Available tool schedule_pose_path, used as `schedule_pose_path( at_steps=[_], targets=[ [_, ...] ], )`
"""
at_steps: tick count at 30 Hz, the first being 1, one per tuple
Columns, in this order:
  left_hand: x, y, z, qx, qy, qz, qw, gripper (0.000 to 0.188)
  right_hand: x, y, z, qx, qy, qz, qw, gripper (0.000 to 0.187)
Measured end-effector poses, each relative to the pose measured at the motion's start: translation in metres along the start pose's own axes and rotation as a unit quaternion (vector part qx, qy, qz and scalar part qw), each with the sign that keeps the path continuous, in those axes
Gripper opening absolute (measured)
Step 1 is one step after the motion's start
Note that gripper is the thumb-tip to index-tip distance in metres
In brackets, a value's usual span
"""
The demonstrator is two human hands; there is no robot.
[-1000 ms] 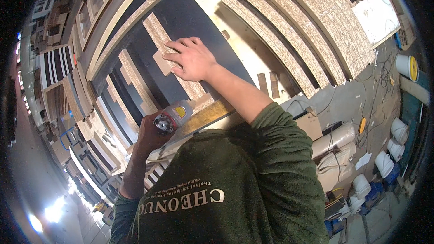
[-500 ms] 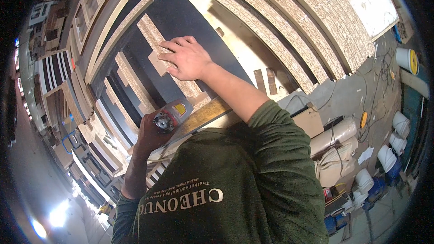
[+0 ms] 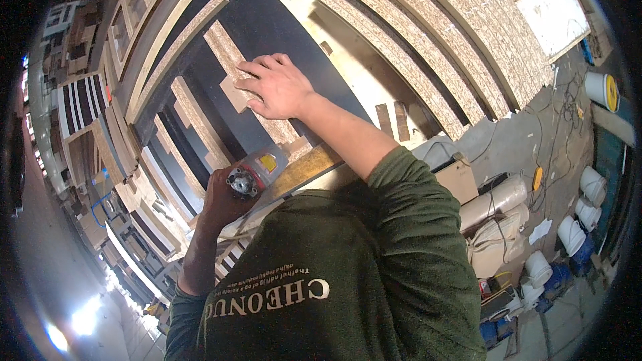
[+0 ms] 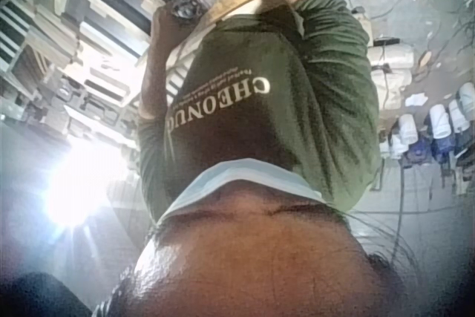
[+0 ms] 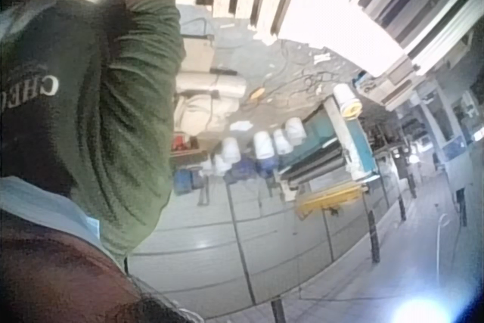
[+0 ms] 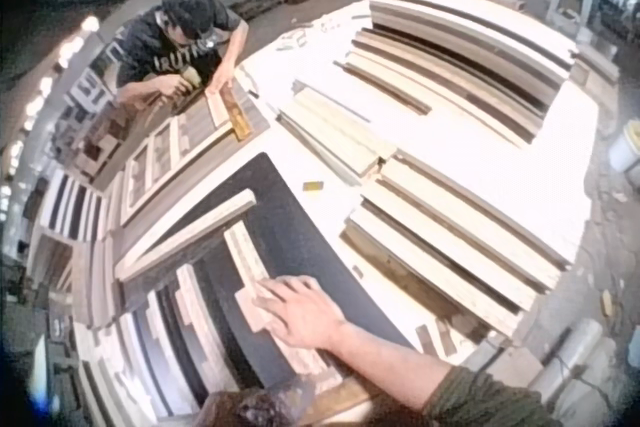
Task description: Assembling a wooden frame by positioning slats and securing them with a pneumatic nail gun.
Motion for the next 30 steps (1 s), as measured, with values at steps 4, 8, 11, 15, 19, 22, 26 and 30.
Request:
schedule_pose_path(
  at_steps=[4,8,11,15,19,22,26,30],
  targets=[
    [0.008,-0.004,0.005,0.006,0.001,-0.017,1.000,0.034,-0.001,0.001,0.000,-0.001,-0.001,0.000,1.000,0.039],
    [0.007,-0.008,0.002,0.029,0.003,-0.015,0.999,0.031,0.000,0.002,-0.002,0.004,0.000,-0.012,1.000,0.040],
    [0.008,-0.004,0.009,0.042,0.019,-0.054,0.997,0.039,-0.002,0.002,-0.002,0.005,-0.003,-0.017,1.000,0.040],
    [-0.007,-0.009,0.003,0.066,0.027,-0.065,0.995,0.035,-0.003,0.002,0.002,0.001,-0.010,-0.010,1.000,0.039],
    [-0.068,0.003,-0.020,-0.018,0.089,0.007,0.996,0.042,0.005,0.004,-0.007,0.007,0.002,-0.012,1.000,0.041],
    [-0.116,0.004,-0.051,0.005,0.078,0.114,0.990,0.050,0.006,-0.003,-0.004,0.004,-0.003,-0.019,1.000,0.045],
    [-0.172,-0.003,-0.079,-0.095,0.229,0.093,0.964,0.043,0.014,0.012,-0.017,-0.016,-0.021,-0.027,0.999,0.044],
    [-0.220,0.003,-0.104,-0.108,0.250,0.163,0.948,0.036,0.056,-0.004,-0.044,-0.062,-0.025,-0.003,0.998,0.033]
  ],
)
Point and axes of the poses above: each hand's wrist, its own x-axis towards the middle knuckle, its own y-axis out of the back of the hand, z = x × y, the point moved 5 cm from there along x, towards the middle knuckle, and after that the axes turned 8 degrees about -y, right-handed, at the moved point
